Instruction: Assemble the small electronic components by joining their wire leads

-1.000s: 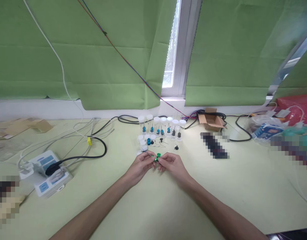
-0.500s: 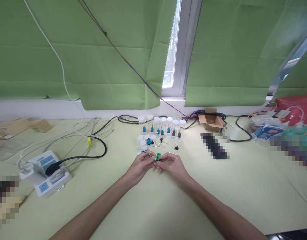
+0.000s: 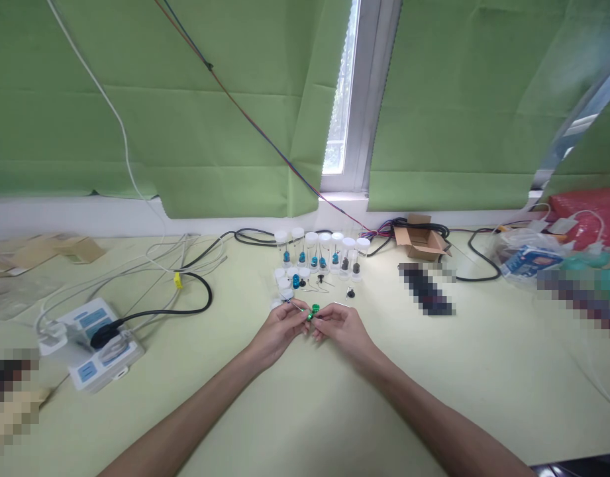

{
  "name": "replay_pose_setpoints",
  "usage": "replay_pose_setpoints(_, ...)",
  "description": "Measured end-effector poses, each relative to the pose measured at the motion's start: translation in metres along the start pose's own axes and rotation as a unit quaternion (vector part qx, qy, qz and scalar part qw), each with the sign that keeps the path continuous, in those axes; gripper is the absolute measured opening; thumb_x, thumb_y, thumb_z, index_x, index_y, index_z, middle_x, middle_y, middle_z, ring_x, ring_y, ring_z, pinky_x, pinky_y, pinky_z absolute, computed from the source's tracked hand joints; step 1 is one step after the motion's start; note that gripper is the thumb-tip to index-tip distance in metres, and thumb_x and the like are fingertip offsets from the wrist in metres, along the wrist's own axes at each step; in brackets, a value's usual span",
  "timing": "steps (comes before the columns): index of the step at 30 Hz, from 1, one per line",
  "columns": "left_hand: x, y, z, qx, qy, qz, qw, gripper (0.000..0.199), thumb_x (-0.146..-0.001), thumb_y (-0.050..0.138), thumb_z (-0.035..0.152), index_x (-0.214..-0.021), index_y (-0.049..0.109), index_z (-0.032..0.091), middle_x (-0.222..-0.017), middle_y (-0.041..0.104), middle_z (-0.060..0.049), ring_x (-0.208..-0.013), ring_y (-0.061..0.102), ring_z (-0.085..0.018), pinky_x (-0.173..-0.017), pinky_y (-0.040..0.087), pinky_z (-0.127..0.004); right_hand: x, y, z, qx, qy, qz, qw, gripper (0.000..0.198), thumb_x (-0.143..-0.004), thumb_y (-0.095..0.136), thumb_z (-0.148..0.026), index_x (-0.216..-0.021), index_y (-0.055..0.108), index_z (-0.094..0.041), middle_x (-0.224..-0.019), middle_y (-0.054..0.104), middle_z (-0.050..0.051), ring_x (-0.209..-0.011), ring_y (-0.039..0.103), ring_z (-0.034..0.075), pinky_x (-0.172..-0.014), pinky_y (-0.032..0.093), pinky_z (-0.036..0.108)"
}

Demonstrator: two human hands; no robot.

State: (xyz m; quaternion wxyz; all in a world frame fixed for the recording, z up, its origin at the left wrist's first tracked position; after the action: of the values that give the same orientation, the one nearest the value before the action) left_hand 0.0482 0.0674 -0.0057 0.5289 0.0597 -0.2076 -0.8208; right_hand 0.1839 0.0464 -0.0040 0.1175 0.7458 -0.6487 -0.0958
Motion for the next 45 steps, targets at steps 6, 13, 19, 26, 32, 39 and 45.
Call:
replay_pose_setpoints(6,-0.0001,0.0006,0.0000,0.000,-0.002,-0.001,1.000,0.018,-0.077,0.076,0.026,-0.088,0.065,0.016,-0.075,0.062,-0.001,-0.069,0.058,-0.013,-0.069,0.045,-0.026,0.0005,0.0003,0.0000,0.000,0.006,-0.001,1.000,0.039,-0.062,0.085,-0.044,-0.075,0.066,-0.013,-0.061,0.069,0.005,-0.054,0.064,0.016,-0.057,0.054,0.030)
replay_pose_setpoints(13,0.0001,0.0011,0.0005,-0.002,-0.002,0.001,1.000,0.020,-0.076,0.078,0.026,-0.088,0.066,0.015,-0.072,0.063,-0.001,-0.068,0.057,-0.012,-0.067,0.044,-0.025,0.0008,0.0017,-0.0003,0.008,0.015,-0.007,1.000,0.042,-0.063,0.083,-0.049,-0.076,0.065,-0.013,-0.060,0.069,0.004,-0.053,0.064,0.014,-0.055,0.054,0.028)
replay_pose_setpoints(19,0.0010,0.0027,0.0013,0.000,-0.004,0.000,1.000,0.020,-0.075,0.078,0.026,-0.088,0.066,0.015,-0.073,0.065,-0.002,-0.069,0.058,-0.012,-0.067,0.044,-0.025,0.0009,0.0037,0.0008,0.002,0.023,-0.017,1.000,0.044,-0.064,0.080,-0.053,-0.075,0.064,-0.014,-0.063,0.069,0.004,-0.052,0.064,0.014,-0.053,0.054,0.029)
replay_pose_setpoints(26,0.0009,0.0026,0.0012,0.005,-0.010,0.003,1.000,0.021,-0.075,0.079,0.026,-0.088,0.067,0.015,-0.075,0.067,-0.003,-0.070,0.060,-0.013,-0.068,0.044,-0.026,0.0015,0.0049,-0.0001,0.005,0.025,-0.033,0.999,0.043,-0.068,0.077,-0.054,-0.076,0.065,-0.014,-0.068,0.069,0.005,-0.052,0.064,0.014,-0.052,0.054,0.029)
replay_pose_setpoints(32,0.0007,0.0022,0.0010,0.006,-0.009,0.001,1.000,0.020,-0.075,0.078,0.025,-0.088,0.067,0.014,-0.074,0.067,-0.003,-0.067,0.059,-0.012,-0.066,0.044,-0.024,0.0015,0.0062,0.0024,-0.002,0.030,-0.043,0.999,0.045,-0.069,0.075,-0.056,-0.077,0.063,-0.013,-0.069,0.068,0.005,-0.051,0.063,0.013,-0.051,0.054,0.027)
replay_pose_setpoints(39,0.0014,0.0028,0.0019,0.011,-0.009,0.006,1.000,0.020,-0.074,0.079,0.023,-0.088,0.067,0.014,-0.073,0.066,-0.002,-0.066,0.059,-0.012,-0.066,0.045,-0.024,0.0010,0.0064,0.0031,0.000,0.027,-0.046,0.999,0.045,-0.070,0.074,-0.057,-0.077,0.062,-0.014,-0.068,0.068,0.004,-0.049,0.063,0.013,-0.049,0.053,0.027)
replay_pose_setpoints(45,0.0017,0.0041,0.0024,0.012,-0.010,0.003,1.000,0.019,-0.075,0.079,0.024,-0.087,0.068,0.014,-0.072,0.066,-0.002,-0.065,0.059,-0.011,-0.066,0.044,-0.024,0.0017,0.0072,0.0012,0.005,0.022,-0.050,0.999,0.044,-0.072,0.073,-0.057,-0.077,0.060,-0.015,-0.068,0.070,0.004,-0.049,0.063,0.013,-0.050,0.053,0.026)
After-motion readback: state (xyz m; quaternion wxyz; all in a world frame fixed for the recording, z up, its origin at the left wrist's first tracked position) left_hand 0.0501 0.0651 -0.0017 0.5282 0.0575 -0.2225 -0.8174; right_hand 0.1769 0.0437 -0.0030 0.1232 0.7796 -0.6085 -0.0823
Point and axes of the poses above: each hand's wrist, its own x-axis away from the middle knuckle, its own y-axis out of the palm, z = x × y, the point moved 6 cm from there along -x, towards the middle knuckle
